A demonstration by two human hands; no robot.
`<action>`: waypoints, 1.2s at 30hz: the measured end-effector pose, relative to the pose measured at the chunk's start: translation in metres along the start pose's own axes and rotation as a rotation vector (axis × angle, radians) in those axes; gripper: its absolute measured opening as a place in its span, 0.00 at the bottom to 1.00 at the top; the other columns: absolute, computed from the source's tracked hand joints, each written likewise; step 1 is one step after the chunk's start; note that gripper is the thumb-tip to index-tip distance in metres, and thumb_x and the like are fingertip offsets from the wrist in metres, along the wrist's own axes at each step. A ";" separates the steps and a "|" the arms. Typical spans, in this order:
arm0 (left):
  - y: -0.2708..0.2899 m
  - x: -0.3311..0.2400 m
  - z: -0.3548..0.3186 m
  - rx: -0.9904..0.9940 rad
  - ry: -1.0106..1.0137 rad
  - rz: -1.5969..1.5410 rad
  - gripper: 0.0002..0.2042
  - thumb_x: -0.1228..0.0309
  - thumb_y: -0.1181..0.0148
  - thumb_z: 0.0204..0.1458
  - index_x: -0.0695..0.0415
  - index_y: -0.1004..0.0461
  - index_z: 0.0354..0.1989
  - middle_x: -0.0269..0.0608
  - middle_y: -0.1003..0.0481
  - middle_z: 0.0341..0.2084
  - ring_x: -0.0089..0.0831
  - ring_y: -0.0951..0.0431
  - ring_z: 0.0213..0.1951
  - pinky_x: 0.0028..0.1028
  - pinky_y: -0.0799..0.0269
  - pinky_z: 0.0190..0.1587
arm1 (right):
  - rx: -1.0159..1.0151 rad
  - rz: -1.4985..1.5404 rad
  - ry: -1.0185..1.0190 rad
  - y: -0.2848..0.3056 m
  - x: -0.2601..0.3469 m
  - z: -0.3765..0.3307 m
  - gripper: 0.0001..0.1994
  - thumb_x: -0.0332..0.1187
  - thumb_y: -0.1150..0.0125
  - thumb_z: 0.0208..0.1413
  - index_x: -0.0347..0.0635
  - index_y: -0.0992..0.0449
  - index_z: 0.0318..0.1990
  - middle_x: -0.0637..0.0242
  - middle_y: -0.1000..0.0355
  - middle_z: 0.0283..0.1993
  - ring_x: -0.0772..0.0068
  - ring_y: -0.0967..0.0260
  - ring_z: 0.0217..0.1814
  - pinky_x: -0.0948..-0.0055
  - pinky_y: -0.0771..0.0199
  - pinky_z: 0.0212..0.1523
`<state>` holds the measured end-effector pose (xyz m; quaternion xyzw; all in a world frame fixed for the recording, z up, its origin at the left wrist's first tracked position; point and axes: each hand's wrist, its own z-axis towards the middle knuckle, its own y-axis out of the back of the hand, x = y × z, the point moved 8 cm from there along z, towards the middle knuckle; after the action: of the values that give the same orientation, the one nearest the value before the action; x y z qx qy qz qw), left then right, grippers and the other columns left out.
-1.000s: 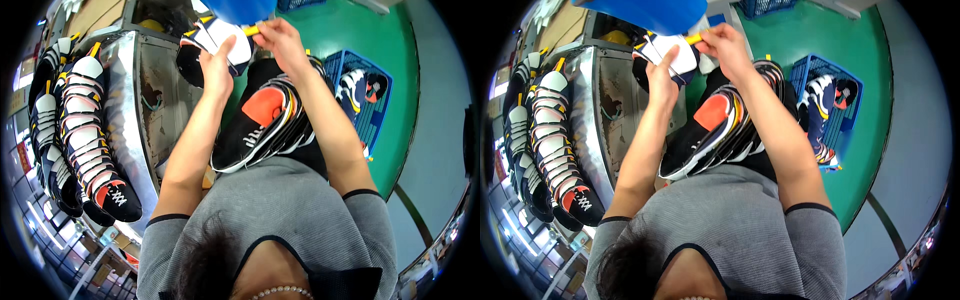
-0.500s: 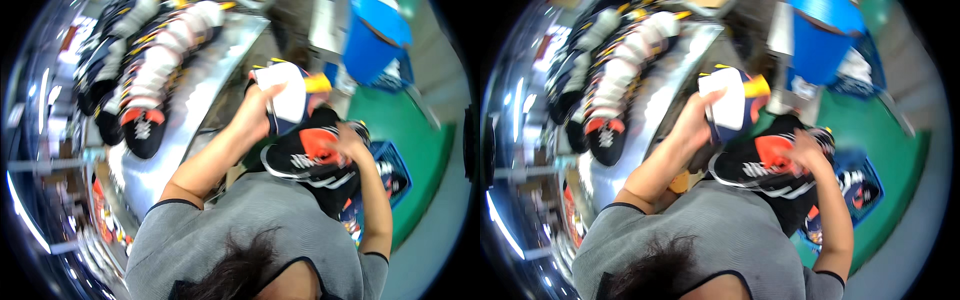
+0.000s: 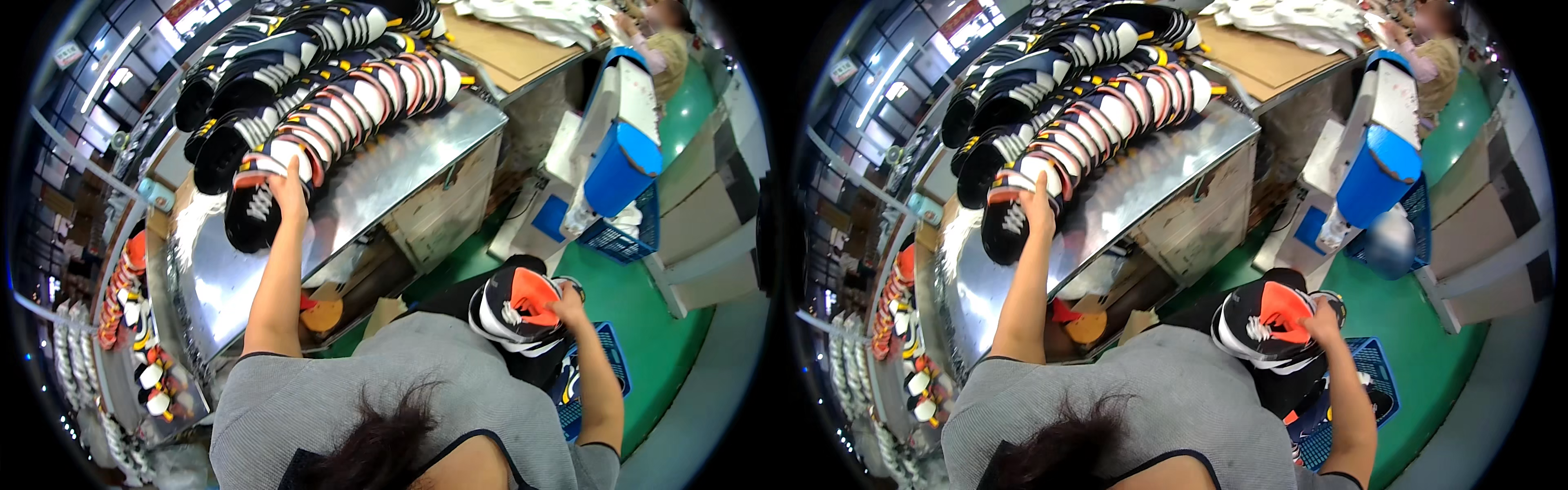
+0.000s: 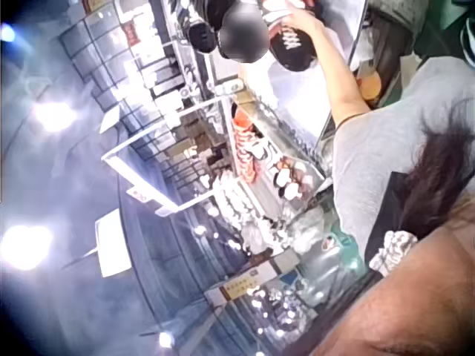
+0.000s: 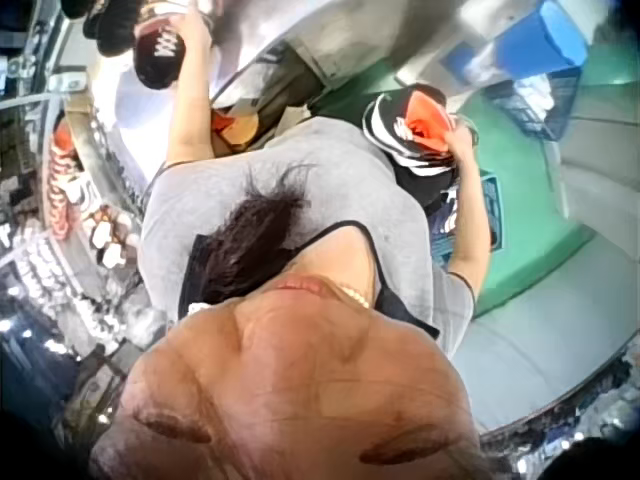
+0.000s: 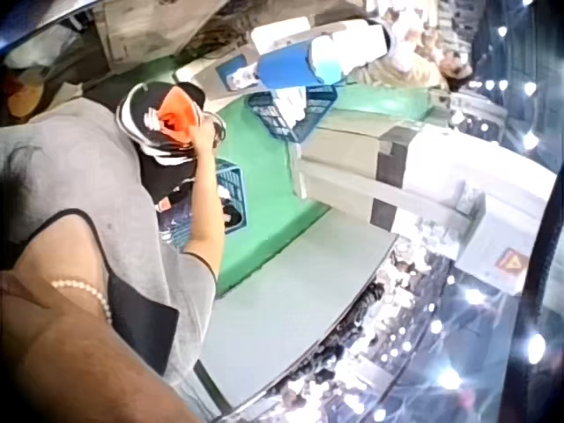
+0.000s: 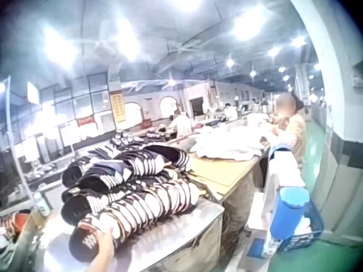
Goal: The person gathers white laces from a table, places them into a blue basket containing shoe uppers, and then individually processes the shoe uppers by applying a small yellow tool to the heel area before placing them back into another blue basket.
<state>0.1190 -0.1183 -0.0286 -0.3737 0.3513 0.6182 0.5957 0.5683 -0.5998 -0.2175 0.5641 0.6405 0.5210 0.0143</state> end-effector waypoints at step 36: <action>-0.357 -0.059 -0.260 1.100 0.902 -0.255 0.13 0.65 0.44 0.54 0.62 0.29 0.43 0.35 0.24 0.33 0.23 0.24 0.35 0.24 0.29 0.38 | -0.643 1.220 -0.012 0.059 0.020 0.016 0.05 0.26 0.46 0.52 0.38 0.26 0.36 0.73 0.33 0.28 0.81 0.36 0.31 0.81 0.35 0.33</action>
<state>0.4878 -0.3599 -0.0960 -0.2767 0.7771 0.0631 0.5618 0.6120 -0.5852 -0.1731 0.7943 0.0220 0.5968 -0.1113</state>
